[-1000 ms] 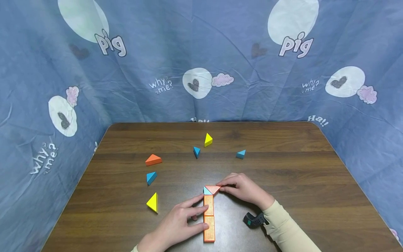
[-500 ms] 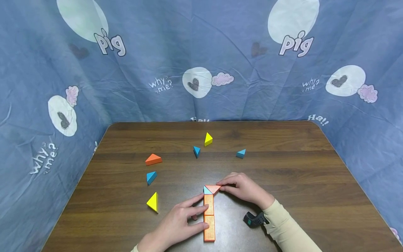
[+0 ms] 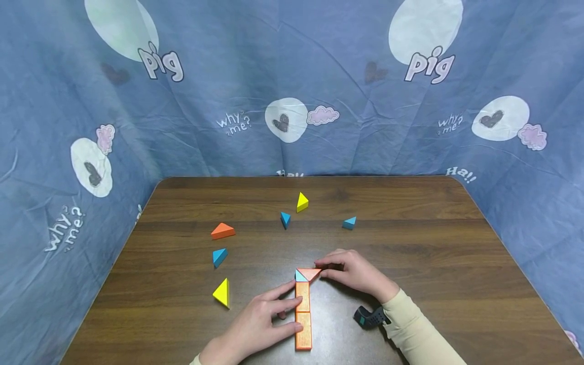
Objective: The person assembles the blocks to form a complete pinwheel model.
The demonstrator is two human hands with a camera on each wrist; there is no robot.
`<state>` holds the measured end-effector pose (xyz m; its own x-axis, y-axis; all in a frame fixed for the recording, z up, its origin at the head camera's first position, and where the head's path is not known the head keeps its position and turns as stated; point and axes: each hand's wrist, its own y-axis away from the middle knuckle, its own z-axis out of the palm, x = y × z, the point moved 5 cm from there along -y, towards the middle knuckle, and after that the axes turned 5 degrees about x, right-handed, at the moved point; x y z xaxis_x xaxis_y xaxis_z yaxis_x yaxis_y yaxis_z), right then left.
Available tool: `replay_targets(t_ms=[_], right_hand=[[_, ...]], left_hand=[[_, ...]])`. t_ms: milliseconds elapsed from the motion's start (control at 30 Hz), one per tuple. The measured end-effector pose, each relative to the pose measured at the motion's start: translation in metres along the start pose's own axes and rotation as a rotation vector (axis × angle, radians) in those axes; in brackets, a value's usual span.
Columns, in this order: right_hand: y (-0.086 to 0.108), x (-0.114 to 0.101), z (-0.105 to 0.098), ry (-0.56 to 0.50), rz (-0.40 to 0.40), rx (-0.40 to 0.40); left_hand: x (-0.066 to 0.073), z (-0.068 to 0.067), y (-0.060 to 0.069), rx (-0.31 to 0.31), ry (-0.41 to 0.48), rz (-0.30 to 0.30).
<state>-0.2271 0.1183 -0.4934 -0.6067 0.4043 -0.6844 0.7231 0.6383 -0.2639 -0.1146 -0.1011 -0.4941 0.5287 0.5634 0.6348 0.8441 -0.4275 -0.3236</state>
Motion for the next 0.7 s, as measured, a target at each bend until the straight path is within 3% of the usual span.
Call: replay_targets(t_ms=[267,500,700], right_hand=[[0.0,0.003,-0.028,0.03,0.029,0.119],[-0.001,0.013,-0.078,0.053,0.083,0.297],[-0.002,0.032,-0.106,0.098,0.178,0.337]], left_hand=[[-0.001,0.0,-0.001,-0.026,0.011,-0.042],[-0.001,0.0,-0.001,-0.01,0.011,-0.033],[-0.001,-0.001,0.0,-0.004,0.014,-0.02]])
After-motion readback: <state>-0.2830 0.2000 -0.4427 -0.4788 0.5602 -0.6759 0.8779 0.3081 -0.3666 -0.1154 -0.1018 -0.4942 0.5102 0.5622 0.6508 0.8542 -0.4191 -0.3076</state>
